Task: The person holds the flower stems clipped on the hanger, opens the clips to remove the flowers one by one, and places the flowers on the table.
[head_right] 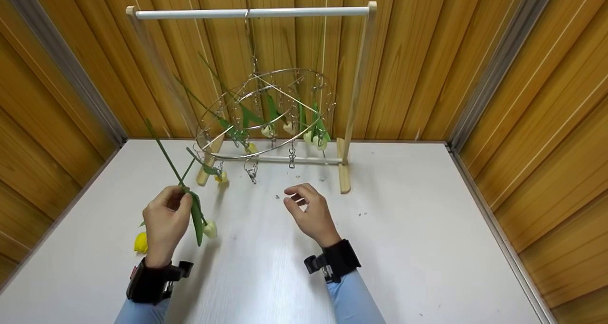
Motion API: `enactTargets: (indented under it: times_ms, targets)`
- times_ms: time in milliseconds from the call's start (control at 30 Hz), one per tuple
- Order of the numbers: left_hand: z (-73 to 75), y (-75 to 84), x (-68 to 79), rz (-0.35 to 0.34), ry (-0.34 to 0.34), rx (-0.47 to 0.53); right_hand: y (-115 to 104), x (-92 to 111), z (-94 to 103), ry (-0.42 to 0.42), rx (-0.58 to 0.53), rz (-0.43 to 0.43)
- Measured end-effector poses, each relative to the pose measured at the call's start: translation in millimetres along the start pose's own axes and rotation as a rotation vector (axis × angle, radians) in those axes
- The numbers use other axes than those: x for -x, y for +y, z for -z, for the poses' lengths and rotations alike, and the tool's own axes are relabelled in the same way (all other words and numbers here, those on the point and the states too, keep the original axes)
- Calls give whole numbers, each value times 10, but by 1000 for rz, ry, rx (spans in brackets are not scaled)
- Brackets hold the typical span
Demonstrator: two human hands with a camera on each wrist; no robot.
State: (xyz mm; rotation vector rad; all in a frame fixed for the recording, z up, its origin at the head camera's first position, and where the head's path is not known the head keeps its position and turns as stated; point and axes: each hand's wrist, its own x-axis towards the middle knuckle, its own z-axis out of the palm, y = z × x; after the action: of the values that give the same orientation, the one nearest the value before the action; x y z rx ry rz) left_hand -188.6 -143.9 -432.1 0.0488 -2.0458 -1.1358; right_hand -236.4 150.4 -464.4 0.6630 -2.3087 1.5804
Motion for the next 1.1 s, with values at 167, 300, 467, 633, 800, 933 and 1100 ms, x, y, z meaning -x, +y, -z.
enactTargets:
  times_ms: [167, 300, 467, 633, 800, 933, 1100]
  targets:
    - [10, -59, -8, 18, -11, -46, 0, 0, -26, -3, 17, 23]
    - [39, -117, -1, 32, -34, -87, 28, 5, -65, -15, 42, 29]
    - [79, -220, 13, 40, -85, -137, 32, 23, -115, -10, 107, 66]
    - [107, -306, -23, 30, -143, -185, 49, 25, -128, 14, 184, 114]
    - [129, -369, -97, 62, -220, -223, 75, 19, -143, 24, 227, 150]
    - [128, -421, -155, 84, -272, -256, 85, 27, -154, 26, 229, 150]
    - [115, -505, -232, 111, -331, -303, 91, 42, -175, 16, 234, 129]
